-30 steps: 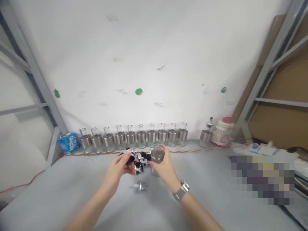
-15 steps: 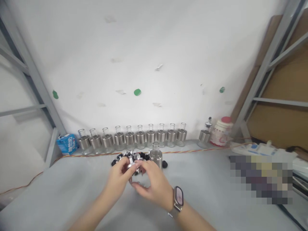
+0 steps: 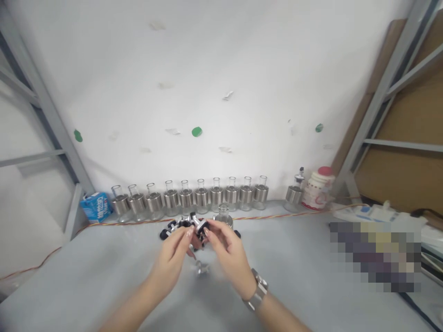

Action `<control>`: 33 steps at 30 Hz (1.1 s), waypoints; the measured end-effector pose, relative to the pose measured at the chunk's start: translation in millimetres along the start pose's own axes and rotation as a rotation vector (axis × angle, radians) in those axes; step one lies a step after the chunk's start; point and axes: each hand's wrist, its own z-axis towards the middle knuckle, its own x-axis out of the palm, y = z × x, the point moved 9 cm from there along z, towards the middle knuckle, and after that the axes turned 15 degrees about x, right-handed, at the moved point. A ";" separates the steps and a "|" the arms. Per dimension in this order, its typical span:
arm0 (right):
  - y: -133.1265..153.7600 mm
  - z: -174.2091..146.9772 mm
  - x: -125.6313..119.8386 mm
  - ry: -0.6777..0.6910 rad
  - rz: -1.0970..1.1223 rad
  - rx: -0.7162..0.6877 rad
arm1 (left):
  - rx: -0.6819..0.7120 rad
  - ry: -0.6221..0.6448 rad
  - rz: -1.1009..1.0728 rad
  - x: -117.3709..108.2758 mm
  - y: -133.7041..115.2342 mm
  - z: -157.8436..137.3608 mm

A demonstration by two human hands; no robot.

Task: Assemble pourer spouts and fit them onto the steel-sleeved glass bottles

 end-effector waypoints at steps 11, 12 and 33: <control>-5.5 2.2 9.3 0.185 0.338 0.159 | 0.065 0.033 0.106 1.2 -0.4 -5.5; -4.7 2.8 8.6 0.190 0.327 0.155 | 0.049 0.055 0.091 3.8 0.3 -6.4; -11.6 -1.1 23.0 0.235 0.188 0.198 | -0.140 -0.028 -0.033 11.9 19.2 -12.5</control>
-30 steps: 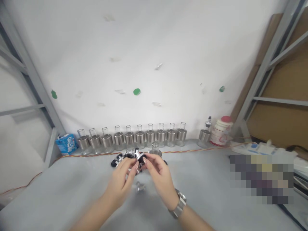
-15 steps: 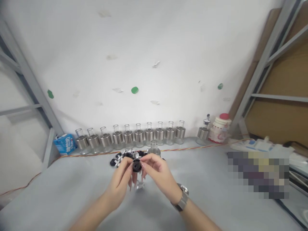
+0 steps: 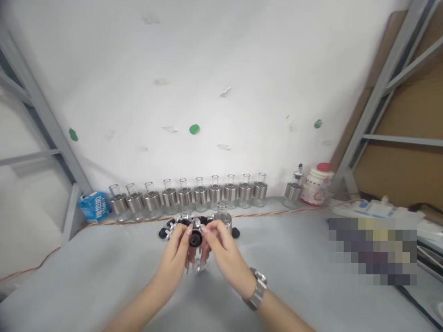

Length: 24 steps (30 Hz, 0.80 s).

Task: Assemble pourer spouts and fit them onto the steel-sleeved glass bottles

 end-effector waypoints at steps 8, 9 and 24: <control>2.0 -13.7 9.0 0.016 -0.432 -0.171 | 0.364 0.071 0.330 -0.8 -21.9 -5.7; 1.7 -14.3 8.5 0.011 -0.452 -0.187 | 0.394 0.089 0.349 0.7 -23.8 -6.1; 15.8 -21.0 14.2 0.041 -0.453 -0.239 | 0.618 0.126 0.167 5.9 -45.6 -13.7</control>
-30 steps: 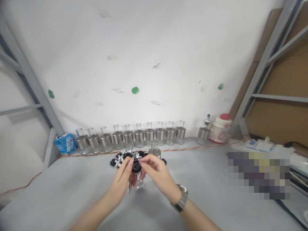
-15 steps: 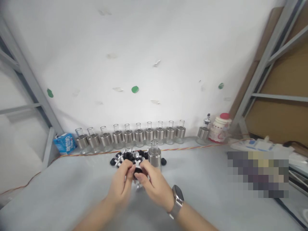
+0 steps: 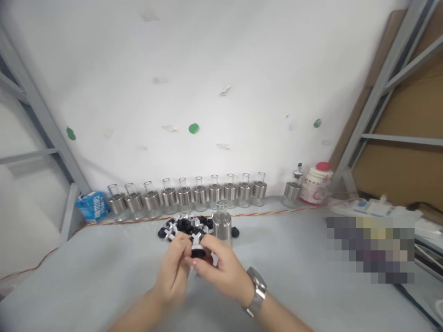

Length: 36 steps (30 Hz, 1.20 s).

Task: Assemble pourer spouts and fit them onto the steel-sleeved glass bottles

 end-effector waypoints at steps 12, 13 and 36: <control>-4.2 -1.5 2.6 -0.059 -0.011 0.019 | -0.094 -0.021 -0.067 4.4 10.7 -5.9; -4.8 -1.1 2.7 -0.056 -0.006 0.024 | -0.086 -0.015 -0.051 3.9 9.8 -4.5; -10.3 1.3 5.9 -0.039 -0.172 0.062 | -0.114 0.060 0.262 2.8 12.2 -4.6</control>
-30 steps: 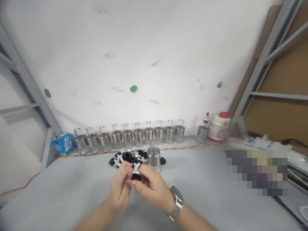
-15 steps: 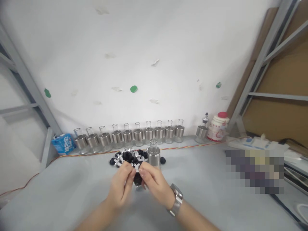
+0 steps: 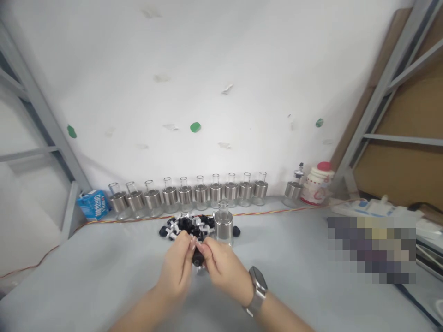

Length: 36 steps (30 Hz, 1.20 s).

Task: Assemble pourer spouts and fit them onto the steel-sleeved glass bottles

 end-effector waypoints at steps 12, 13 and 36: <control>11.7 -5.1 -4.7 0.082 0.381 -0.070 | -0.009 -0.150 -0.067 -17.8 -8.6 -1.4; 11.2 -5.6 -7.1 0.054 0.359 -0.075 | 0.044 -0.151 -0.066 -17.4 -11.9 -1.6; 6.8 -1.8 -19.2 -0.089 0.092 -0.048 | -0.208 -0.010 -0.340 9.3 5.5 -2.2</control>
